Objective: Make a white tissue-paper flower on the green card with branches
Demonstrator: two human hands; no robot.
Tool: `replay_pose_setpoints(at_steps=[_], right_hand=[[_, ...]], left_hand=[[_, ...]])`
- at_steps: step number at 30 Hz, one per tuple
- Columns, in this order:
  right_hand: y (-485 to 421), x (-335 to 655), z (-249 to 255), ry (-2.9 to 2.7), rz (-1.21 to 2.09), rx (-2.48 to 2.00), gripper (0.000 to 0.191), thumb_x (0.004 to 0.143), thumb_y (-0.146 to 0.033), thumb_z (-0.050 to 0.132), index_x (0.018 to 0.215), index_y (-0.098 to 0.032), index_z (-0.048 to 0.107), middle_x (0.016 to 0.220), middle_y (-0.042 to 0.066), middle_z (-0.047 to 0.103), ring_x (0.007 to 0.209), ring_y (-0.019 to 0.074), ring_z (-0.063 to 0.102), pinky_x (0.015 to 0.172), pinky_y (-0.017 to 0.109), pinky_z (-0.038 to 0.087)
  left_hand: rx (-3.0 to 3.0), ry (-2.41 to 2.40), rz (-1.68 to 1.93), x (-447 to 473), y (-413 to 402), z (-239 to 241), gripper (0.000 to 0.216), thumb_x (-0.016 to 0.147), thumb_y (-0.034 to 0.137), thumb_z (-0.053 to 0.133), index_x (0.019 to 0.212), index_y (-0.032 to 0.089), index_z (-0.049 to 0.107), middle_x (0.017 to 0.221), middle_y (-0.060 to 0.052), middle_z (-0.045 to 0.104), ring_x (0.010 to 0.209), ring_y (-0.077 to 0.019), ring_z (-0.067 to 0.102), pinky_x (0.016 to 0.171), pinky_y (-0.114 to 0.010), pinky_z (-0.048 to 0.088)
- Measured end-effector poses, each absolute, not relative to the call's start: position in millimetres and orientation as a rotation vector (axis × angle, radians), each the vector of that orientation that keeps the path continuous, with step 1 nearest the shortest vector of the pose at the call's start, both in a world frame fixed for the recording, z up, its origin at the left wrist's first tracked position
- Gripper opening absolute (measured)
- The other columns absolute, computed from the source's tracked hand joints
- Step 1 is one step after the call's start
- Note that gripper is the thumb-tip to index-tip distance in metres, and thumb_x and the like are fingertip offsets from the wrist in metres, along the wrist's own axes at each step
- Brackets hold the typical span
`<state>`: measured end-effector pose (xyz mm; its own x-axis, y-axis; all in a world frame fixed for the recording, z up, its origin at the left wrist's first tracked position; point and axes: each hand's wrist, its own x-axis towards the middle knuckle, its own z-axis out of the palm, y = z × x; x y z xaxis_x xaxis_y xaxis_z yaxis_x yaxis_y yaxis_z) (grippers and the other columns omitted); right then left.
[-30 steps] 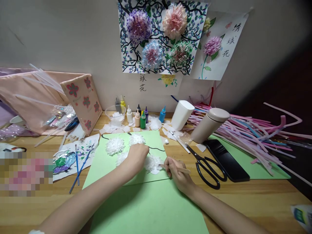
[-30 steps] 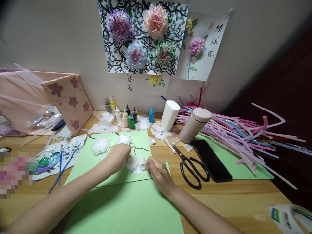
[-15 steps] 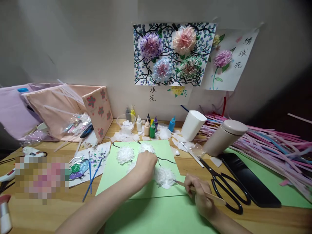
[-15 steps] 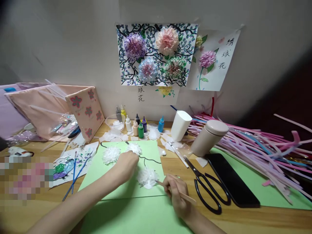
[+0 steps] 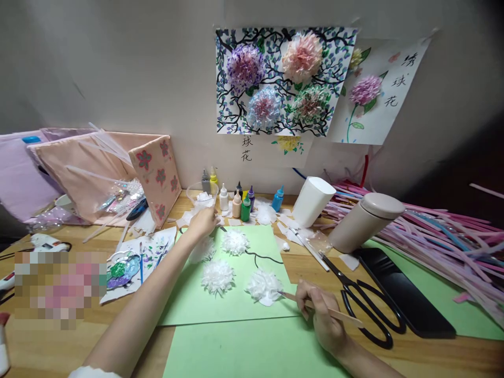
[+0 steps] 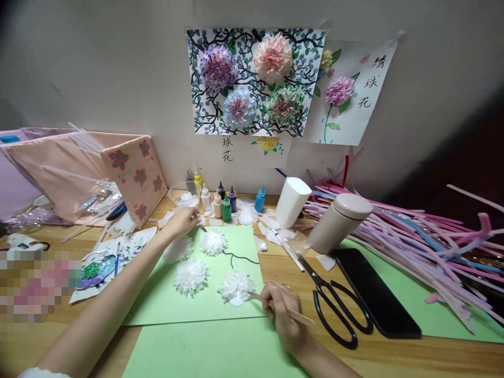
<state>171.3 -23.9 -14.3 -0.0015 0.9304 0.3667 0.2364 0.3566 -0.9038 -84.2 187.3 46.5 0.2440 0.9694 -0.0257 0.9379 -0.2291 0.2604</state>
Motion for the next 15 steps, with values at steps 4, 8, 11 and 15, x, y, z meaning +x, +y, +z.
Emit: replay_pose_setpoints(at_steps=[4, 8, 11, 15], right_hand=[[-23.7, 171.7, -14.5, -1.505, 0.778, -1.105, 0.048, 0.097, -0.037, 0.024, 0.058, -0.020, 0.047, 0.050, -0.003, 0.040, 0.046, 0.0128, 0.039, 0.050, 0.026, 0.031], [-22.9, 171.5, -13.0, -1.515, 0.766, -1.107, 0.049, 0.097, -0.038, 0.024, 0.058, -0.020, 0.046, 0.049, -0.002, 0.040, 0.046, 0.0129, 0.039, 0.049, 0.026, 0.031], [-22.2, 170.7, -11.2, -1.517, 0.776, -1.111, 0.049, 0.097, -0.039, 0.024, 0.058, -0.020, 0.046, 0.050, -0.003, 0.040, 0.045, 0.0125, 0.039, 0.049, 0.026, 0.031], [-22.2, 170.4, -9.6, -1.533, 0.758, -1.113, 0.049, 0.096, -0.040, 0.023, 0.057, -0.020, 0.045, 0.050, -0.003, 0.040, 0.045, 0.0126, 0.039, 0.051, 0.027, 0.033]], left_hand=[[2.284, 1.806, 0.229, -86.8, 188.5, 39.8, 0.030, 0.077, 0.023, 0.054, 0.106, 0.014, 0.058, 0.108, -0.010, 0.064, 0.095, -0.0204, 0.060, 0.073, -0.025, 0.044], [2.298, 1.792, 0.241, -87.5, 187.6, 38.3, 0.029, 0.076, 0.021, 0.053, 0.104, 0.016, 0.058, 0.101, -0.007, 0.066, 0.090, -0.0195, 0.060, 0.068, -0.024, 0.042], [2.314, 1.767, 0.236, -87.3, 186.3, 39.7, 0.025, 0.078, 0.022, 0.050, 0.100, 0.018, 0.061, 0.096, -0.006, 0.066, 0.088, -0.0194, 0.060, 0.066, -0.024, 0.041], [2.320, 1.762, 0.244, -88.2, 186.7, 42.4, 0.023, 0.079, 0.023, 0.048, 0.095, 0.018, 0.063, 0.096, -0.007, 0.067, 0.088, -0.0202, 0.059, 0.065, -0.024, 0.040]])
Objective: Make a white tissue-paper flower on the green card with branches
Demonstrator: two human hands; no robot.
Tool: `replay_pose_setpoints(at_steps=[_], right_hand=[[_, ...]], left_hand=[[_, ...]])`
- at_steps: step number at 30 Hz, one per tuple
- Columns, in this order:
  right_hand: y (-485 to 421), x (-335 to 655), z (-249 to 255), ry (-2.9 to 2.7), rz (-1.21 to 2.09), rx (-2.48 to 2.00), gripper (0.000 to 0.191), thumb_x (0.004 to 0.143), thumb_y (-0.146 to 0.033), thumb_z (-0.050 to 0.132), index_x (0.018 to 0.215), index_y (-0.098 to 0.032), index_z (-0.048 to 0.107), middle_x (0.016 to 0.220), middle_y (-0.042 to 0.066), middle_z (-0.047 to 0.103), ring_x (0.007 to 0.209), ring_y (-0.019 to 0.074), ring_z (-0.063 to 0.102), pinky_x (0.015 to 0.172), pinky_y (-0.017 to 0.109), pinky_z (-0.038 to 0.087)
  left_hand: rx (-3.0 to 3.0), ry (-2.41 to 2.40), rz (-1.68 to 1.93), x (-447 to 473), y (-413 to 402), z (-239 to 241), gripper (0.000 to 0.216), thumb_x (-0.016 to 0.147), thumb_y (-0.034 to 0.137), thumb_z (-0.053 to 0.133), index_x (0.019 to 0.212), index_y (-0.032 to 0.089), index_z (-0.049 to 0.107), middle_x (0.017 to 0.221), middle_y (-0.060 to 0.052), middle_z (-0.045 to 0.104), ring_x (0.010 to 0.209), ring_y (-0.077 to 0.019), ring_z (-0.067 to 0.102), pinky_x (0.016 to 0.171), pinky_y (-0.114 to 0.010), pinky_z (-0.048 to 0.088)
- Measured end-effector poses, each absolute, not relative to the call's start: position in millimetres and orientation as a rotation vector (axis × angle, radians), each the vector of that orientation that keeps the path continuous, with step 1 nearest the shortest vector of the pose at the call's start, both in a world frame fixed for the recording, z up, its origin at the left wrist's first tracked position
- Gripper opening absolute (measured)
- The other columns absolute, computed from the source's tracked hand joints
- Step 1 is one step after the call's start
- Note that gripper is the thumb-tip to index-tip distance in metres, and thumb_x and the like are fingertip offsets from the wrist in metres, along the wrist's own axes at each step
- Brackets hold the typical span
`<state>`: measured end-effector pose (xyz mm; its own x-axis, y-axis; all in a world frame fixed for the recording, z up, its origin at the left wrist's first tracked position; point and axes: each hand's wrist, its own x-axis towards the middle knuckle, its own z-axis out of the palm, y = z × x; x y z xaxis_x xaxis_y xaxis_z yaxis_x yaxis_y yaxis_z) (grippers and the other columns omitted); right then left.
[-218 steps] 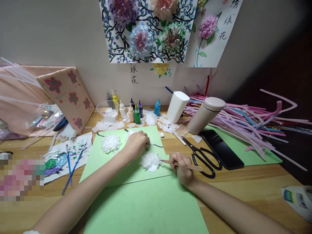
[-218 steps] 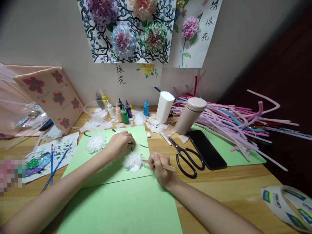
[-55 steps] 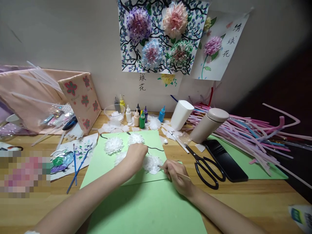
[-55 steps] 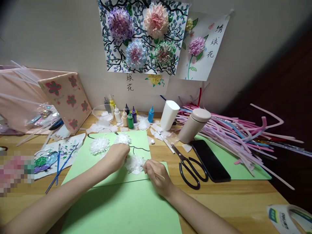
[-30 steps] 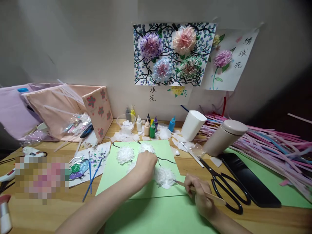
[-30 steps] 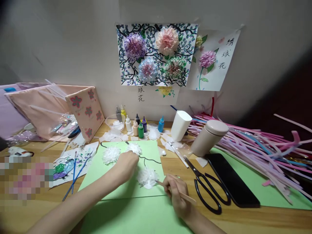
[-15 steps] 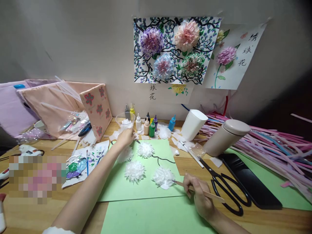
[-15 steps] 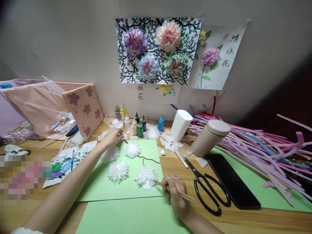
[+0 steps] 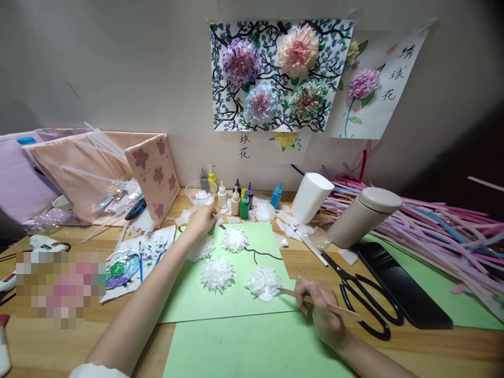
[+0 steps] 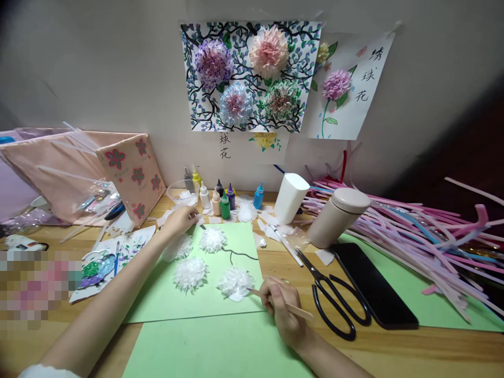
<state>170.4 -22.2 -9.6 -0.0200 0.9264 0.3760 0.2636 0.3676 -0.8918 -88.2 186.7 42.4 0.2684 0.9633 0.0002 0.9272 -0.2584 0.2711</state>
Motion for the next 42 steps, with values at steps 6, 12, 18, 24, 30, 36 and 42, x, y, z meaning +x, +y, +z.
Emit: replay_pose_setpoints(at_steps=[6, 12, 18, 24, 30, 36, 42], right_hand=[[-24, 171, -11, -1.544, 0.750, -1.119, 0.049, 0.097, -0.039, 0.023, 0.058, -0.020, 0.046, 0.049, -0.002, 0.041, 0.046, 0.0129, 0.040, 0.051, 0.027, 0.033], [-23, 171, -13, -1.527, 0.780, -1.110, 0.048, 0.096, -0.040, 0.023, 0.058, -0.020, 0.046, 0.052, -0.002, 0.042, 0.046, 0.0131, 0.040, 0.048, 0.027, 0.033], [-24, 171, -11, -1.532, 0.776, -1.100, 0.048, 0.096, -0.039, 0.024, 0.059, -0.020, 0.046, 0.051, -0.002, 0.041, 0.046, 0.0129, 0.039, 0.049, 0.027, 0.032], [-23, 171, -9, -1.557, 0.747, -1.104, 0.048, 0.097, -0.037, 0.024, 0.058, -0.020, 0.046, 0.050, -0.002, 0.041, 0.047, 0.0129, 0.040, 0.050, 0.027, 0.031], [-23, 171, -8, -1.550, 0.750, -1.117, 0.049, 0.096, -0.039, 0.023, 0.057, -0.020, 0.045, 0.049, -0.002, 0.040, 0.045, 0.0128, 0.040, 0.048, 0.026, 0.031], [-24, 172, -10, -1.564, 0.748, -1.140, 0.048, 0.096, -0.038, 0.024, 0.057, -0.020, 0.046, 0.049, -0.002, 0.041, 0.047, 0.0134, 0.041, 0.051, 0.027, 0.033], [-24, 172, -10, -1.561, 0.757, -1.122, 0.048, 0.096, -0.038, 0.024, 0.057, -0.020, 0.046, 0.050, -0.002, 0.041, 0.047, 0.0129, 0.040, 0.050, 0.027, 0.032]], left_hand=[[2.300, 1.759, 0.287, -93, 191, 44, 0.021, 0.078, 0.026, 0.051, 0.093, 0.019, 0.064, 0.094, -0.005, 0.068, 0.084, -0.0181, 0.060, 0.062, -0.023, 0.039], [2.290, 1.714, 0.356, -93, 190, 48, 0.023, 0.076, 0.031, 0.054, 0.092, 0.018, 0.064, 0.091, -0.005, 0.068, 0.082, -0.0184, 0.060, 0.063, -0.023, 0.039], [2.269, 1.682, 0.382, -95, 193, 47, 0.026, 0.076, 0.038, 0.055, 0.086, 0.016, 0.064, 0.088, -0.007, 0.068, 0.079, -0.0193, 0.061, 0.062, -0.024, 0.040], [2.234, 1.642, 0.390, -98, 194, 51, 0.020, 0.076, 0.033, 0.054, 0.077, 0.016, 0.063, 0.084, -0.006, 0.069, 0.076, -0.0180, 0.062, 0.061, -0.023, 0.042], [2.220, 1.626, 0.381, -98, 192, 57, 0.017, 0.073, 0.026, 0.055, 0.080, 0.015, 0.067, 0.083, -0.005, 0.071, 0.077, -0.0174, 0.063, 0.065, -0.022, 0.045], [2.250, 1.658, 0.373, -101, 194, 62, 0.023, 0.074, 0.024, 0.053, 0.089, 0.014, 0.068, 0.088, -0.006, 0.070, 0.081, -0.0172, 0.063, 0.070, -0.022, 0.045], [2.323, 1.795, 0.357, -104, 191, 67, 0.025, 0.077, 0.021, 0.051, 0.096, 0.017, 0.066, 0.093, -0.007, 0.069, 0.084, -0.0201, 0.062, 0.068, -0.025, 0.043]])
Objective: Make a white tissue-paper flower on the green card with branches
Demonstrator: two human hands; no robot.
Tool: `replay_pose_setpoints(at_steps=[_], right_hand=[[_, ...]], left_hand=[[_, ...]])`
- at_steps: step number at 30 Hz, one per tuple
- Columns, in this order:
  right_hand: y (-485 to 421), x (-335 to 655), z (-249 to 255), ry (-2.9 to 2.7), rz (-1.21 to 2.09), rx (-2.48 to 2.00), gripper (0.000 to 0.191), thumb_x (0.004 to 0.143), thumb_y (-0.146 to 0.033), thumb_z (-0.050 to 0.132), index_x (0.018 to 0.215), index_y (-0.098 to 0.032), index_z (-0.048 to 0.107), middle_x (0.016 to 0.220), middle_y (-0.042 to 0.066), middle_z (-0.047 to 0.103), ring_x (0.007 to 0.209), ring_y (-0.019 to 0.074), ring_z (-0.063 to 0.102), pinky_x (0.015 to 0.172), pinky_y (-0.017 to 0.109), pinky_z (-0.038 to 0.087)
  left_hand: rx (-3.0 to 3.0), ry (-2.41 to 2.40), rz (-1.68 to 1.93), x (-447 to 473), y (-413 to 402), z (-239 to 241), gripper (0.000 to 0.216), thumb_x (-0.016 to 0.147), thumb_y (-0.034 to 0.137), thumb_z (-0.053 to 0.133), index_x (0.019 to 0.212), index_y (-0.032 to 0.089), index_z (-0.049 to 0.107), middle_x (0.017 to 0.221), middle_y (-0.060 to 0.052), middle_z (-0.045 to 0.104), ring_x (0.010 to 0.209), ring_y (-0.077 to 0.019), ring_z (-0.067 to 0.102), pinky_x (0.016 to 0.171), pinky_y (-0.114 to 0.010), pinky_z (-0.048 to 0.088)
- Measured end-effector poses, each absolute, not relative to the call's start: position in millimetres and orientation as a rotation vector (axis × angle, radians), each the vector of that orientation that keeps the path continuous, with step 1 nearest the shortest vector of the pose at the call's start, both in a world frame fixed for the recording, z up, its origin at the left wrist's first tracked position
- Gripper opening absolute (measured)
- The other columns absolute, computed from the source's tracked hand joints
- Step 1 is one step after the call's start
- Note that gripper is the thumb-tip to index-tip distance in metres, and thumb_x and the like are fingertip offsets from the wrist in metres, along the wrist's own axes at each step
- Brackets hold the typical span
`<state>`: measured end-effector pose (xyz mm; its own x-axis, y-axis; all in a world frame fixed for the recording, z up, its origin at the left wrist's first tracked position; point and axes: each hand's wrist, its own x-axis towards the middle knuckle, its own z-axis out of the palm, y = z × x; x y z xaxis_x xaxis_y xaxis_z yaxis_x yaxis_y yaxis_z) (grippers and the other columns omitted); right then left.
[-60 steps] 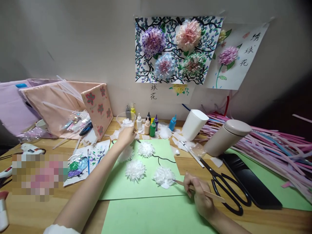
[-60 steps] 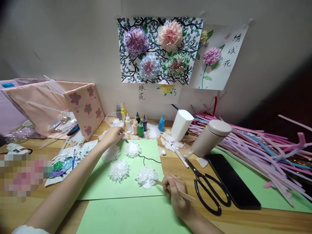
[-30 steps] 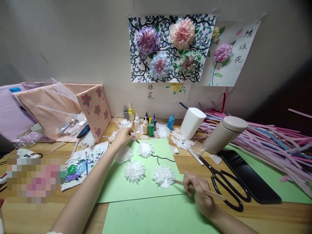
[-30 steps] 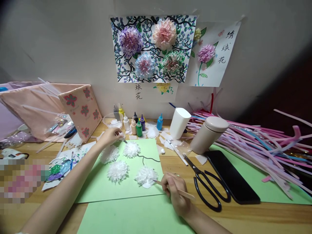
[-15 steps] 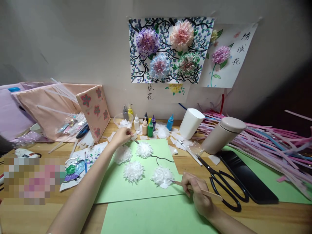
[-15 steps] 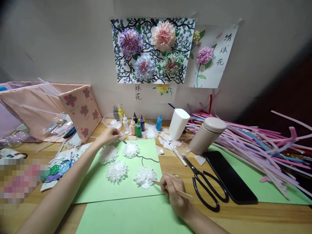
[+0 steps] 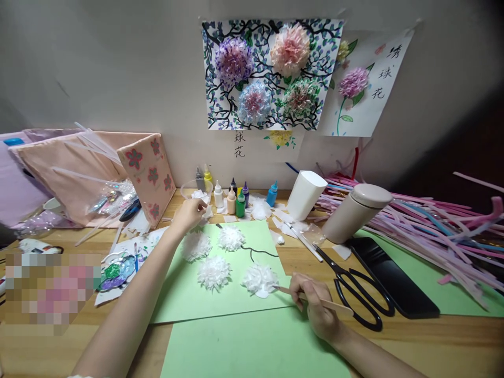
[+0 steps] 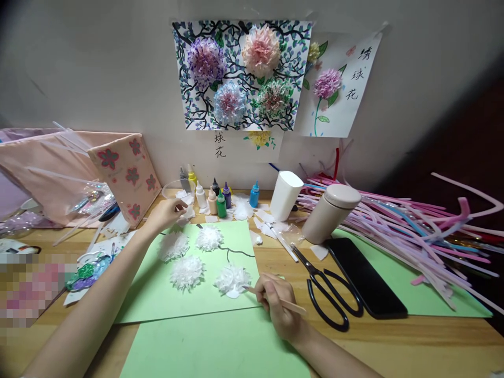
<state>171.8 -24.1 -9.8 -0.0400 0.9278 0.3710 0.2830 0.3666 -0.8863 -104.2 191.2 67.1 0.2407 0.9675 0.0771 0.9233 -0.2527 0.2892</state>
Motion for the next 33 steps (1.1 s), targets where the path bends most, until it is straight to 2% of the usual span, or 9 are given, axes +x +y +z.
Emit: replay_pose_setpoints(at_steps=[6, 14, 23, 28, 33], right_hand=[[-24, 172, -10, -1.573, 0.757, -1.135, 0.049, 0.096, -0.039, 0.024, 0.057, -0.020, 0.045, 0.051, -0.002, 0.041, 0.048, 0.0134, 0.041, 0.051, 0.027, 0.032], [-24, 171, -10, -1.572, 0.748, -1.115, 0.049, 0.096, -0.038, 0.024, 0.057, -0.020, 0.046, 0.050, -0.002, 0.041, 0.047, 0.0128, 0.040, 0.050, 0.027, 0.032], [-24, 171, -8, -1.584, 0.723, -1.098, 0.048, 0.096, -0.037, 0.024, 0.058, -0.020, 0.047, 0.050, -0.002, 0.041, 0.047, 0.0128, 0.040, 0.051, 0.026, 0.032], [-23, 171, -8, -1.588, 0.723, -1.089, 0.048, 0.096, -0.037, 0.024, 0.057, -0.020, 0.045, 0.052, -0.002, 0.042, 0.049, 0.0133, 0.040, 0.052, 0.027, 0.032], [-22, 171, -5, -1.724, 0.712, -1.010, 0.049, 0.096, -0.039, 0.021, 0.057, -0.020, 0.043, 0.050, -0.002, 0.039, 0.049, 0.0133, 0.039, 0.052, 0.027, 0.030]], left_hand=[[2.443, 1.788, 0.335, -102, 185, 74, 0.026, 0.078, 0.015, 0.048, 0.096, 0.022, 0.066, 0.093, -0.004, 0.068, 0.089, -0.0188, 0.060, 0.068, -0.023, 0.041], [2.448, 1.595, 0.222, -94, 184, 65, 0.020, 0.077, 0.021, 0.053, 0.091, 0.019, 0.068, 0.093, -0.006, 0.069, 0.082, -0.0184, 0.060, 0.063, -0.022, 0.040], [2.440, 1.555, 0.343, -93, 178, 84, 0.021, 0.081, 0.027, 0.048, 0.082, 0.015, 0.065, 0.087, -0.008, 0.067, 0.079, -0.0188, 0.058, 0.063, -0.025, 0.038], [2.321, 1.178, 0.322, -77, 153, 109, 0.027, 0.083, 0.038, 0.049, 0.081, 0.014, 0.062, 0.079, -0.004, 0.064, 0.071, -0.0137, 0.054, 0.062, -0.023, 0.038], [2.117, 0.601, 0.009, -46, 110, 125, 0.025, 0.082, 0.038, 0.054, 0.088, 0.017, 0.065, 0.086, -0.001, 0.066, 0.079, -0.0125, 0.056, 0.067, -0.021, 0.041]])
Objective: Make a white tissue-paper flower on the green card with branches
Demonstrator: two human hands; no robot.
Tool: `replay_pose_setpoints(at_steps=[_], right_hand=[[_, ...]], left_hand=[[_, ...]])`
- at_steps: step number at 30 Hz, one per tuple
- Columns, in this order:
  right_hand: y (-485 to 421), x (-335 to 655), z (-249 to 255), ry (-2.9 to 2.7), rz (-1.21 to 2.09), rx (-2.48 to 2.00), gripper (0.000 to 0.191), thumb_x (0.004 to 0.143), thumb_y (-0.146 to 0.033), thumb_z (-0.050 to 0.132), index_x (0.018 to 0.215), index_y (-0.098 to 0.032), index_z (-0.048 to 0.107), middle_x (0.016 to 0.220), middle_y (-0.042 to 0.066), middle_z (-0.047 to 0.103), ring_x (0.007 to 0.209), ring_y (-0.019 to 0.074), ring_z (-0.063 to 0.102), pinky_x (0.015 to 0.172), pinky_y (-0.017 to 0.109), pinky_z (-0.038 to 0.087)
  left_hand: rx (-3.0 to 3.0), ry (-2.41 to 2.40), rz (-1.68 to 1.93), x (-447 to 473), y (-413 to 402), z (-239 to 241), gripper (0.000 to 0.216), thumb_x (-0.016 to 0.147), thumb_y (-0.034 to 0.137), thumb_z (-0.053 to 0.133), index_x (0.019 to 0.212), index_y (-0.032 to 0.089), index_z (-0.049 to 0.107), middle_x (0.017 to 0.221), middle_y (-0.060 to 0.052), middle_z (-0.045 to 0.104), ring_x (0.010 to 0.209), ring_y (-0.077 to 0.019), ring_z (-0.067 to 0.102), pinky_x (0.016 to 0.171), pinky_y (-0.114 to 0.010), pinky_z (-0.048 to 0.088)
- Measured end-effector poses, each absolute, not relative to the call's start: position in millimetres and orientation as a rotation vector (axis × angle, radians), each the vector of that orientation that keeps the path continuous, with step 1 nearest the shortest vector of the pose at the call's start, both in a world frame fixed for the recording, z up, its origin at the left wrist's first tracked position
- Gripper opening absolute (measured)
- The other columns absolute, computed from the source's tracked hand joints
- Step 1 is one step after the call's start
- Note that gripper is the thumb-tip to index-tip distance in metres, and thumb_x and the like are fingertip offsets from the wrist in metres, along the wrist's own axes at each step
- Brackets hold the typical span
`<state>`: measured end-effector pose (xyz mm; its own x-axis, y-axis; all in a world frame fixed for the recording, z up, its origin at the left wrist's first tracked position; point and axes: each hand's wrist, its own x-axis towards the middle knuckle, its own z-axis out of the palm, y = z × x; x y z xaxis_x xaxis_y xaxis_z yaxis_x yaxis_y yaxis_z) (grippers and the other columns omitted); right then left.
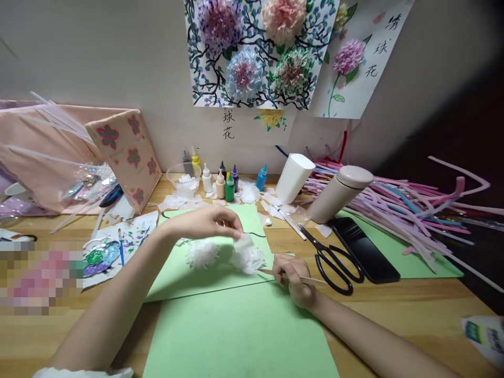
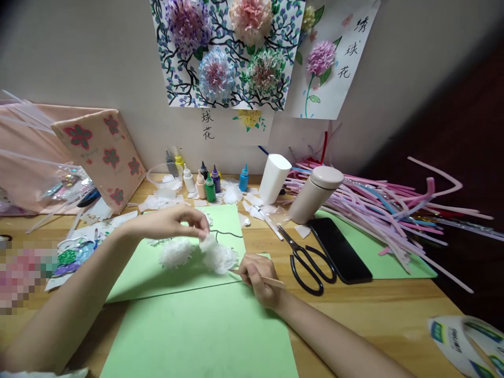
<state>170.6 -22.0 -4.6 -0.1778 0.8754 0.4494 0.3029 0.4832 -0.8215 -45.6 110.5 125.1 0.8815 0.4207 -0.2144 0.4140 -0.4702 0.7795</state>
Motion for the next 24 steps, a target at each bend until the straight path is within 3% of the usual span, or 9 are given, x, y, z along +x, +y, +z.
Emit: replay_pose_setpoints(at_steps=[4, 11, 24], right_hand=[[-23, 171, -4, -1.707, 0.692, -1.028, 0.047, 0.097, -0.037, 0.023, 0.058, -0.020, 0.044, 0.052, -0.002, 0.040, 0.050, 0.0129, 0.039, 0.052, 0.027, 0.030], [-26, 171, -3, -1.599, 0.586, -0.900, 0.047, 0.097, -0.038, 0.022, 0.057, -0.020, 0.040, 0.052, -0.002, 0.037, 0.049, 0.0129, 0.037, 0.051, 0.027, 0.028], [-20, 167, 7, -2.014, 0.545, -1.030, 0.038, 0.098, -0.030, 0.022, 0.069, -0.021, 0.043, 0.060, 0.000, 0.044, 0.058, 0.0144, 0.042, 0.058, 0.027, 0.033]], left_hand=[[2.138, 0.495, -0.137, -20, 84, 110, 0.018, 0.081, 0.029, 0.056, 0.088, 0.016, 0.067, 0.085, -0.002, 0.069, 0.074, -0.0113, 0.058, 0.065, -0.020, 0.041], [2.478, 0.754, -0.182, -3, 71, 80, 0.020, 0.075, 0.011, 0.052, 0.082, 0.017, 0.069, 0.082, -0.002, 0.071, 0.068, -0.0134, 0.059, 0.057, -0.022, 0.036], [2.670, 0.837, -0.166, -3, 68, 83, 0.018, 0.077, 0.014, 0.050, 0.080, 0.019, 0.067, 0.083, -0.003, 0.071, 0.074, -0.0167, 0.062, 0.058, -0.024, 0.038]])
